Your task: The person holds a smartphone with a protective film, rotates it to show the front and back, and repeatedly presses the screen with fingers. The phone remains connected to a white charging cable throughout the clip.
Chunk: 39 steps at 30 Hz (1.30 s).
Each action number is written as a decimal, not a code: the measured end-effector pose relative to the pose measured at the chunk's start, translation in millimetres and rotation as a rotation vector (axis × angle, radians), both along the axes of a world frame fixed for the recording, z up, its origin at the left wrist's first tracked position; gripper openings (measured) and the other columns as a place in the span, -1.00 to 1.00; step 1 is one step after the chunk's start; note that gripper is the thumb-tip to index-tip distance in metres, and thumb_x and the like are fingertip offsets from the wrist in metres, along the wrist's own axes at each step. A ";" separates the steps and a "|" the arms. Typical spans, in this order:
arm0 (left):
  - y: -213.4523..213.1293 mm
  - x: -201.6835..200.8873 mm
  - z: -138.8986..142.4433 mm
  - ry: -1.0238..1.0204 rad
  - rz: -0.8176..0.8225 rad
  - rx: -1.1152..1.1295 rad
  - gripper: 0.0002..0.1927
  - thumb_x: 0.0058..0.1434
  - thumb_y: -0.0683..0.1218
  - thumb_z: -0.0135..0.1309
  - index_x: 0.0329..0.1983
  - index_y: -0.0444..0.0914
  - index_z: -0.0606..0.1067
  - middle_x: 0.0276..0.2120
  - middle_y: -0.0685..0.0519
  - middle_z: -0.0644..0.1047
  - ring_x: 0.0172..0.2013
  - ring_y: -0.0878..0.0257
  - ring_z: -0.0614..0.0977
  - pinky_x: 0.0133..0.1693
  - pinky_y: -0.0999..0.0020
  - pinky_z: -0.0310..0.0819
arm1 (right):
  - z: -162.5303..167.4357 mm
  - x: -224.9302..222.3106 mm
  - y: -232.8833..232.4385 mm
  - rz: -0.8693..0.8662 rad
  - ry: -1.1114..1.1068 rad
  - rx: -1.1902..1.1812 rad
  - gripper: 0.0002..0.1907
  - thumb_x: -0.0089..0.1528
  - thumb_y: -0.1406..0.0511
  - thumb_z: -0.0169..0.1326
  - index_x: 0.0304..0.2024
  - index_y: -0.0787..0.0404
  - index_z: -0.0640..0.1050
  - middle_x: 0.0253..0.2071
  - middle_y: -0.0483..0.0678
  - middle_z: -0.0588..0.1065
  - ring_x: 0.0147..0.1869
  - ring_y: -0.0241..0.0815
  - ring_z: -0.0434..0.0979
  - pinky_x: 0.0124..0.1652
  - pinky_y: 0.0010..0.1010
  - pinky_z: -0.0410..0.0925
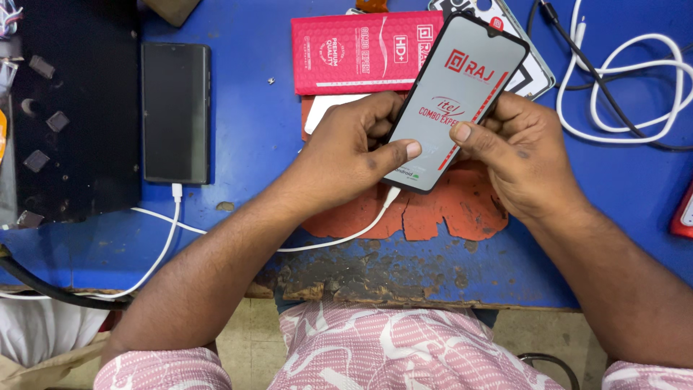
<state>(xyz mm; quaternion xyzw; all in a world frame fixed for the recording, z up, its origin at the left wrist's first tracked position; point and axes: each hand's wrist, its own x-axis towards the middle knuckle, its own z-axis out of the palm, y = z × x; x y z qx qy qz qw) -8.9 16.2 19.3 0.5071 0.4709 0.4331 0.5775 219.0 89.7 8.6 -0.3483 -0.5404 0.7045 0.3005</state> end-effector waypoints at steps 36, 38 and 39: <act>-0.9 -0.5 4.6 0.049 0.038 0.025 -0.68 0.34 -0.19 0.12 0.12 -0.41 0.45 -0.13 -0.04 0.68 -0.11 0.35 0.71 -0.05 0.43 0.61 | 5.1 -3.1 -4.1 0.116 -0.140 0.020 -0.71 0.29 0.43 0.17 0.06 0.39 0.55 -0.05 0.07 0.63 -0.01 -0.20 0.67 0.03 -0.34 0.58; -0.2 -1.2 2.0 0.014 0.021 0.026 -0.68 0.35 -0.20 0.12 0.12 -0.41 0.44 -0.10 -0.05 0.67 -0.08 0.34 0.70 -0.03 0.42 0.61 | 5.0 -3.3 -4.4 0.115 -0.138 0.031 -0.71 0.29 0.43 0.18 0.06 0.40 0.55 -0.05 0.07 0.63 -0.01 -0.20 0.66 0.02 -0.35 0.57; 0.0 -1.8 0.8 0.012 0.016 0.022 -0.69 0.35 -0.19 0.12 0.12 -0.41 0.44 -0.10 -0.05 0.67 -0.08 0.33 0.70 -0.03 0.41 0.61 | 4.8 -3.4 -4.3 0.114 -0.136 0.033 -0.72 0.29 0.43 0.18 0.06 0.39 0.55 -0.05 0.07 0.63 -0.01 -0.20 0.67 0.02 -0.35 0.57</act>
